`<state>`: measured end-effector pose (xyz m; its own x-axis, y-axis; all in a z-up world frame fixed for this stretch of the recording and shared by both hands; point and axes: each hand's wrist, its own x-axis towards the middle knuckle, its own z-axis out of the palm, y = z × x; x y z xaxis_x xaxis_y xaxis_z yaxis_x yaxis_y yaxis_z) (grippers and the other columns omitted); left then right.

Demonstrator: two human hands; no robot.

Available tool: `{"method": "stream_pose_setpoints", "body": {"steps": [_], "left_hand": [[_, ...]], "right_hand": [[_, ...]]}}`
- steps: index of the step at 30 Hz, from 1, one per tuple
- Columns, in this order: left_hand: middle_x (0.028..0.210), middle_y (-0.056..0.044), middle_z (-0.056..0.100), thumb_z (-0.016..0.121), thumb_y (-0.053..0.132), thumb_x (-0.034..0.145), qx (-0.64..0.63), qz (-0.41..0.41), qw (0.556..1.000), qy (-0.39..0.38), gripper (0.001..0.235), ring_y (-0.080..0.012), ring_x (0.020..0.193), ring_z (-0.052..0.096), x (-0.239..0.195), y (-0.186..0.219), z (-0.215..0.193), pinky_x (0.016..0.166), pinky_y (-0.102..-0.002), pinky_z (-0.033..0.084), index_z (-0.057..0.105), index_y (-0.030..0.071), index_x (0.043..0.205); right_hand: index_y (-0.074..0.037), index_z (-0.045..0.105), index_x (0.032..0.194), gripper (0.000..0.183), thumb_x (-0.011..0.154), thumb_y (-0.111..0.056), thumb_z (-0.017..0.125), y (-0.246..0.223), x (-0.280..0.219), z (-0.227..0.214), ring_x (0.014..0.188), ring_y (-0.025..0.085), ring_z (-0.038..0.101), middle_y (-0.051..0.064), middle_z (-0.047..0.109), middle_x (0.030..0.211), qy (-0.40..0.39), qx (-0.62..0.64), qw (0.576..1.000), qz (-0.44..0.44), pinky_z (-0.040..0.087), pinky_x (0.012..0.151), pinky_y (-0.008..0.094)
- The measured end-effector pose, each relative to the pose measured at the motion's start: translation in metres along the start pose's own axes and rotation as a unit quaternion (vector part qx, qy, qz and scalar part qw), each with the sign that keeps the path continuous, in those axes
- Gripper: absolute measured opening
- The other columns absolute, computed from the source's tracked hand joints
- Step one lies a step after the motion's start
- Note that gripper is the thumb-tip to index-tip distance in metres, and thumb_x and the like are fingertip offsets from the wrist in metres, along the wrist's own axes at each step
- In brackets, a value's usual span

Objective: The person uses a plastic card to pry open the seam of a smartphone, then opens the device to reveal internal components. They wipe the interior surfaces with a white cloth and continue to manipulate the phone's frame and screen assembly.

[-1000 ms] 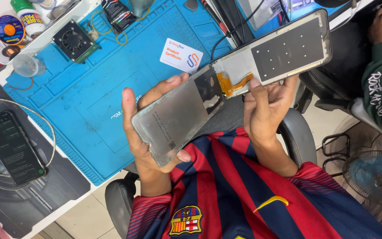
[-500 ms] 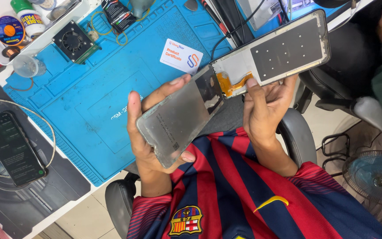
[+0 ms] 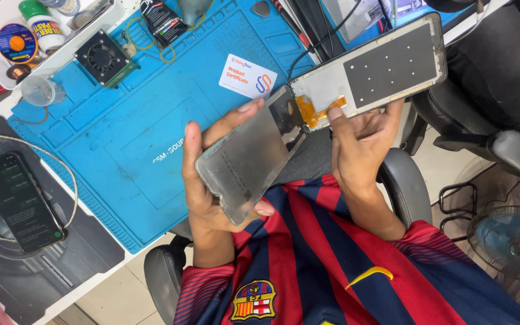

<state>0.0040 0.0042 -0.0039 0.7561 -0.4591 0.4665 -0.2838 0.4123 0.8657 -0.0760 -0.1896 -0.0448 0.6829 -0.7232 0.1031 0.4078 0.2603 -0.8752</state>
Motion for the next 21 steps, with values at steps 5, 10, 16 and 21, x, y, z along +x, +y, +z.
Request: {"method": "stream_pose_setpoints", "body": {"steps": [5,10,16,21], "left_hand": [[0.155,-0.025,0.05,0.083,0.036,0.088,0.008,0.024,1.0,-0.014,0.113,-0.0395,0.141,0.052,0.004,-0.004,-0.005,0.117,-0.05,0.05,0.011,0.024,0.174],[0.151,-0.024,0.05,0.083,0.039,0.091,0.002,-0.005,1.0,0.023,0.106,-0.0386,0.141,0.053,-0.001,0.003,-0.006,0.118,-0.049,0.05,0.013,0.024,0.17],[0.145,-0.026,0.054,0.085,0.045,0.088,-0.044,-0.028,0.991,0.126,0.105,-0.0427,0.137,0.054,-0.007,0.01,-0.022,0.122,-0.056,0.044,0.019,0.017,0.165],[0.146,-0.027,0.052,0.09,0.046,0.079,-0.088,-0.027,0.98,0.178,0.114,-0.0487,0.135,0.052,-0.016,0.01,-0.046,0.116,-0.059,0.043,0.018,0.014,0.162]], "right_hand": [[-0.007,0.025,0.16,0.076,0.101,0.018,0.066,0.0,-0.002,0.001,0.133,0.02,0.053,0.012,0.051,0.143,-0.046,-0.041,0.998,-0.028,0.041,0.12,0.037],[-0.007,0.021,0.163,0.075,0.101,0.009,0.061,-0.004,-0.001,0.006,0.135,0.022,0.051,0.013,0.048,0.145,-0.036,0.08,0.996,0.027,0.04,0.121,0.039],[-0.002,0.02,0.162,0.072,0.1,0.009,0.056,-0.014,-0.003,0.02,0.135,0.026,0.053,0.018,0.051,0.147,-0.044,0.096,0.994,0.031,0.045,0.124,0.044],[0.0,0.02,0.164,0.071,0.103,0.007,0.056,-0.013,-0.008,0.031,0.133,0.026,0.054,0.018,0.051,0.141,-0.072,0.08,0.993,0.049,0.047,0.119,0.043]]}}
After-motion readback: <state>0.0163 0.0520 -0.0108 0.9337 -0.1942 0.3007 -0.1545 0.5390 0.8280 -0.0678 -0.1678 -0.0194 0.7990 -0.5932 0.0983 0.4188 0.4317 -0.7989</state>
